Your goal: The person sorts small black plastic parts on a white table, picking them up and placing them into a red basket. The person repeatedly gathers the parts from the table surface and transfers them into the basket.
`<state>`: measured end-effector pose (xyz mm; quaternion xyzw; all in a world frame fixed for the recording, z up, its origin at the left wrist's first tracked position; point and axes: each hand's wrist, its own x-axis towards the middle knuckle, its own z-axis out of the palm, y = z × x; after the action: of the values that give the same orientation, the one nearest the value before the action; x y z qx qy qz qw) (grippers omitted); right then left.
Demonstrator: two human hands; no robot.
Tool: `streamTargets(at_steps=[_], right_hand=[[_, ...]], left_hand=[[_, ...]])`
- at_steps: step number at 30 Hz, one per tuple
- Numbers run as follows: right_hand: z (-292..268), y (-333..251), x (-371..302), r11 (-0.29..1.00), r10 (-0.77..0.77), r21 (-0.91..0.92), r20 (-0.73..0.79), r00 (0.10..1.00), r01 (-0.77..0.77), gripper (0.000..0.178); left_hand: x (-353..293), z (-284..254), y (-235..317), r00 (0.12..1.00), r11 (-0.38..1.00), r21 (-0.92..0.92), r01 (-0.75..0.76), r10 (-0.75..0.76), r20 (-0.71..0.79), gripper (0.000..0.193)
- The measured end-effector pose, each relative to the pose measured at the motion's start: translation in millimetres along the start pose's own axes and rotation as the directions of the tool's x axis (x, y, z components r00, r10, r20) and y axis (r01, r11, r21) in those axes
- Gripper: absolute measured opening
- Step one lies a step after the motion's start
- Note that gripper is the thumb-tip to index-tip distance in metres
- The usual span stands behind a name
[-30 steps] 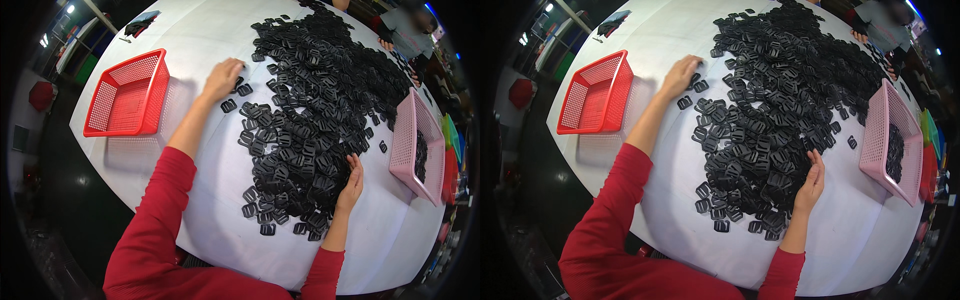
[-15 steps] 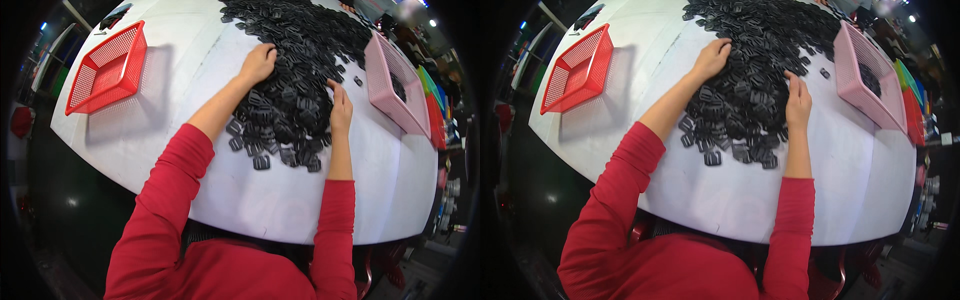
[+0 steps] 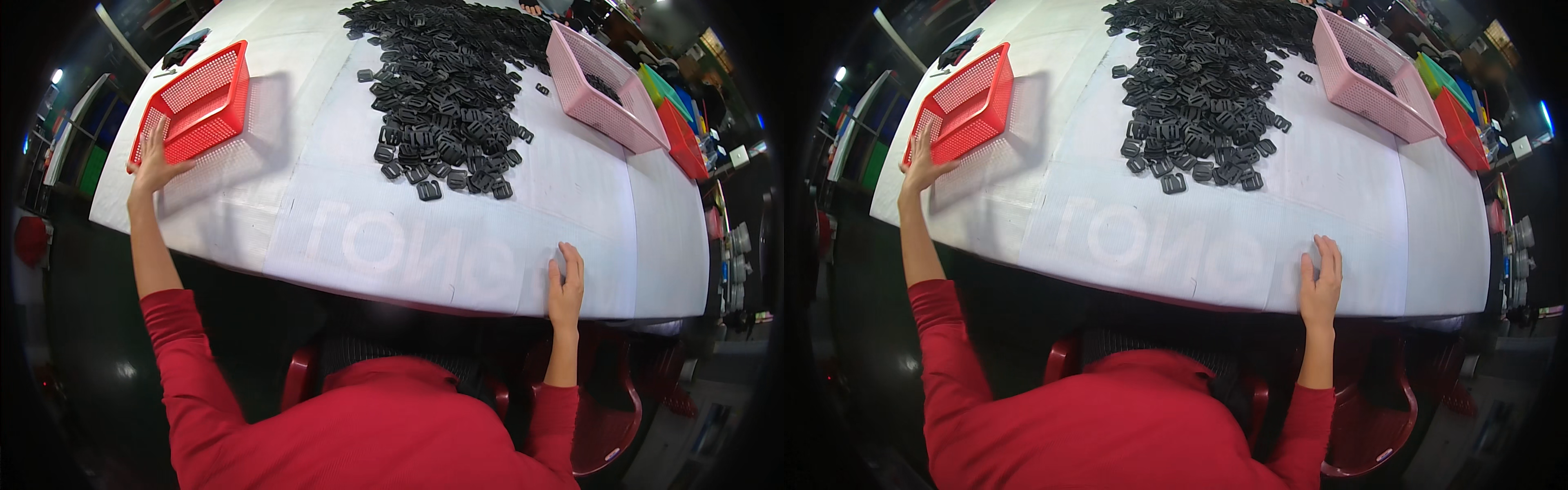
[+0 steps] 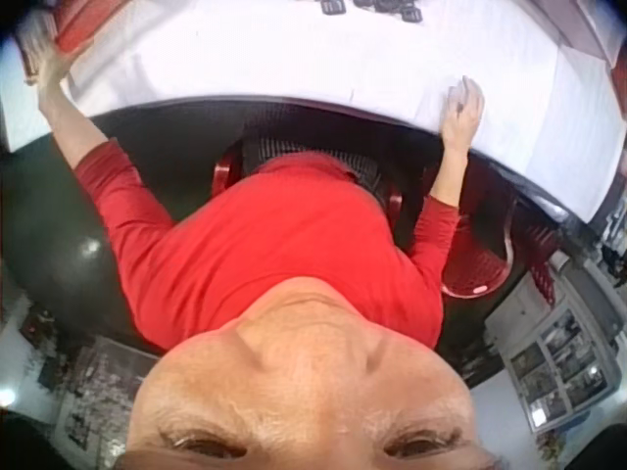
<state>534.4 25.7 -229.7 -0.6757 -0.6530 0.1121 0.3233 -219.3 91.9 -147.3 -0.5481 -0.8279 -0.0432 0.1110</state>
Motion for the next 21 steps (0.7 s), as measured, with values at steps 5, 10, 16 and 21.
streamTargets(at_steps=[5,10,16,21], right_hand=[[1.2,-29.9,-18.9,0.998,-0.059,0.021,0.013,0.998,0.059,0.034],[28.6,-74.2,36.0,0.957,-0.250,0.141,-0.035,0.968,0.252,0.027],[81.1,-103.3,132.4,0.830,-0.554,-0.117,-0.065,0.830,0.545,0.017],[113.8,-113.2,165.6,0.748,-0.639,-0.241,-0.007,0.769,0.619,0.018]], left_hand=[[22.5,27.5,-21.6,0.999,1.000,-0.016,-0.016,0.016,0.052,0.064],[37.5,75.2,-24.6,0.968,0.993,-0.100,-0.068,0.042,-0.248,0.050],[45.6,94.2,-65.2,0.948,0.993,-0.070,-0.097,0.071,-0.312,0.044],[28.0,65.5,-24.3,0.957,0.982,-0.150,-0.115,0.070,-0.281,0.037]])
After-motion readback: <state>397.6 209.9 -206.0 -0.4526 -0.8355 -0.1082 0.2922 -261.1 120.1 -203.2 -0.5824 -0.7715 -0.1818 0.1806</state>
